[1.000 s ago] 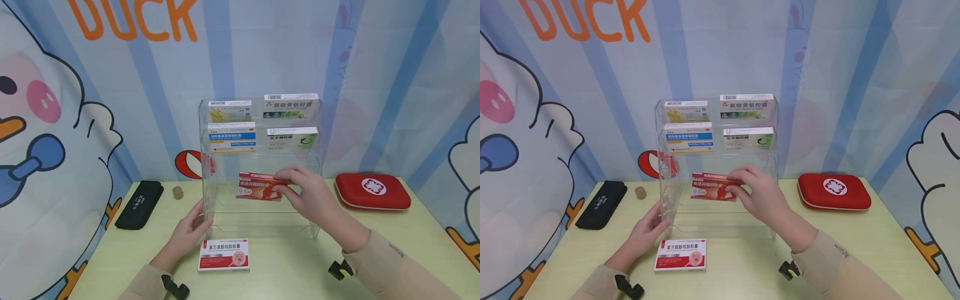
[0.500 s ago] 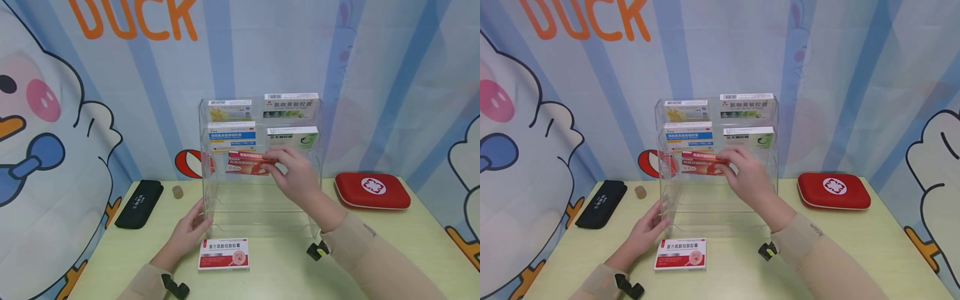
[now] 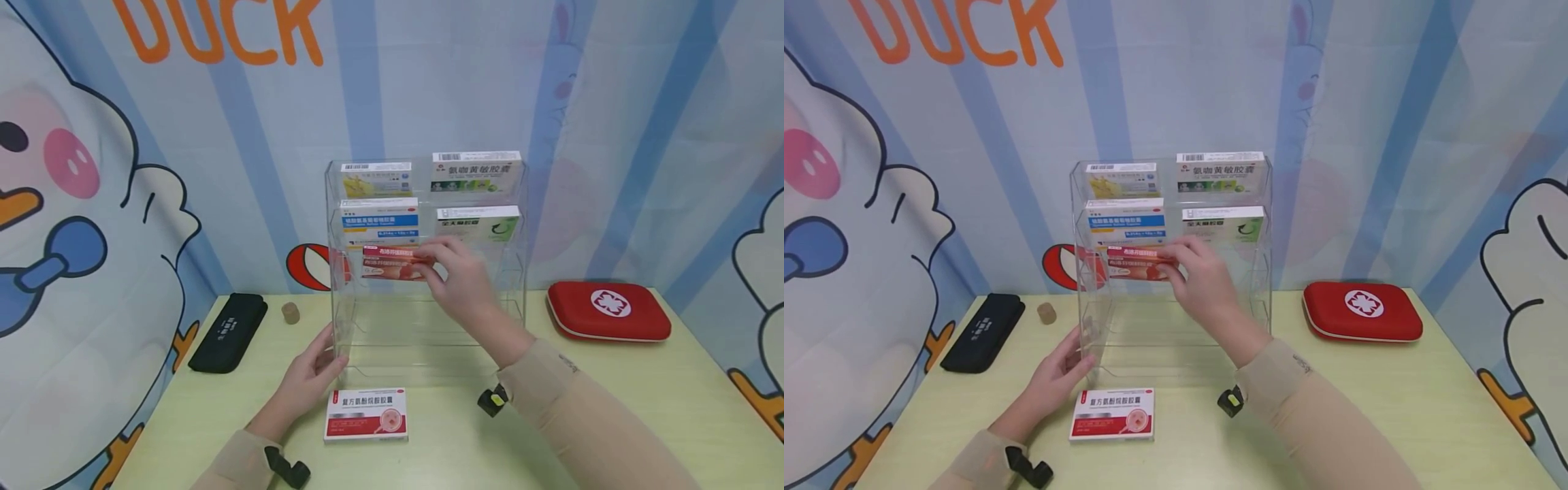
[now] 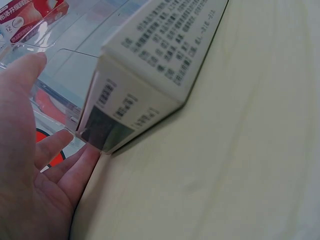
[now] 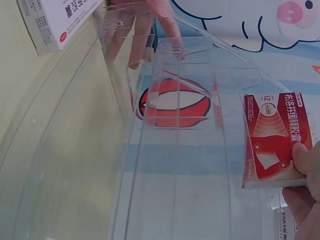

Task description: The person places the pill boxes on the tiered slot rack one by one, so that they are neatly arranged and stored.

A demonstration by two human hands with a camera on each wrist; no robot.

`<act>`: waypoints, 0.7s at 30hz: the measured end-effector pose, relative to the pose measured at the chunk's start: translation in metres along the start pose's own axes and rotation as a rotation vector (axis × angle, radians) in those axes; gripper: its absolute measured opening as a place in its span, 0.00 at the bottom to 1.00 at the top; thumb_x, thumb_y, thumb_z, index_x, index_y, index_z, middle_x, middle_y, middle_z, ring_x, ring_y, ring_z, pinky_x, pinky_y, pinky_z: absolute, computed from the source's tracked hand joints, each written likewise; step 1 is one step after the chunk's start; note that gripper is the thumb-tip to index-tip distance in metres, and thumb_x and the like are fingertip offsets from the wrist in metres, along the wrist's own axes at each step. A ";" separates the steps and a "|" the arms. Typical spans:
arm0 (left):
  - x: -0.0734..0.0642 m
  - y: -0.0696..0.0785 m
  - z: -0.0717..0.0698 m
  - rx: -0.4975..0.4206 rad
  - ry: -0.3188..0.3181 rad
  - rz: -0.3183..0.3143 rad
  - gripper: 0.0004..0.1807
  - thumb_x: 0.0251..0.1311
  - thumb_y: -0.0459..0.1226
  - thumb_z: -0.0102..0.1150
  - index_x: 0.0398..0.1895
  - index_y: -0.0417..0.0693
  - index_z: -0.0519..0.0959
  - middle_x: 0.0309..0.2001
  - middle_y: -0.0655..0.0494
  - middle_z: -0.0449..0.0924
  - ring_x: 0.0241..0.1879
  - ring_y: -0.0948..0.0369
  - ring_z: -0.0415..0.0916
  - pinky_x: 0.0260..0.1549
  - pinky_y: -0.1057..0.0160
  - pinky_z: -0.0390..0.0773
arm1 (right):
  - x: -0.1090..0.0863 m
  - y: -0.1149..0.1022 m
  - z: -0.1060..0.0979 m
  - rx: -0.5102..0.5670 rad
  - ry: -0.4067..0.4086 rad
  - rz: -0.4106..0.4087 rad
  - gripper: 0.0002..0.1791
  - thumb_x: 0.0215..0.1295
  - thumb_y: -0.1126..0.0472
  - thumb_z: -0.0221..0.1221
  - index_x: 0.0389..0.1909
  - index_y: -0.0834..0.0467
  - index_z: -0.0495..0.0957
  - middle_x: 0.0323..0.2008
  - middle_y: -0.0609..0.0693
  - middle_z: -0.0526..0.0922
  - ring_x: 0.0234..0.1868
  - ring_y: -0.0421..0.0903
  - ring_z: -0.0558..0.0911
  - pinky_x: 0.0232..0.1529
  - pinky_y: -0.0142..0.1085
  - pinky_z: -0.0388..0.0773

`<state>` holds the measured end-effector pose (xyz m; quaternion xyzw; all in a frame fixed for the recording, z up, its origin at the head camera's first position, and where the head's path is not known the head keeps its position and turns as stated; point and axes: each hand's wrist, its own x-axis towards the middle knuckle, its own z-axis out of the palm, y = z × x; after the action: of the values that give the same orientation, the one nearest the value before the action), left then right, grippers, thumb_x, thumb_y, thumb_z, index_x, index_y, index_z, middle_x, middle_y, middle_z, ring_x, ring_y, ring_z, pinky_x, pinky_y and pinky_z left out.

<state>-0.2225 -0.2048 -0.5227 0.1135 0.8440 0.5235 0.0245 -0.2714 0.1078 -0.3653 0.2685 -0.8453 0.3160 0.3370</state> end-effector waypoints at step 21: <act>0.000 0.001 0.000 0.014 0.007 -0.026 0.43 0.80 0.48 0.63 0.90 0.79 0.52 0.87 0.56 0.64 0.81 0.44 0.71 0.75 0.45 0.79 | -0.008 -0.004 0.025 0.042 -0.033 -0.018 0.08 0.74 0.63 0.71 0.50 0.57 0.89 0.51 0.51 0.89 0.53 0.49 0.90 0.59 0.41 0.91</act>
<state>-0.2219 -0.2044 -0.5216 0.1010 0.8493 0.5175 0.0277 -0.2742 0.0889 -0.3841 0.2881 -0.8415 0.3262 0.3203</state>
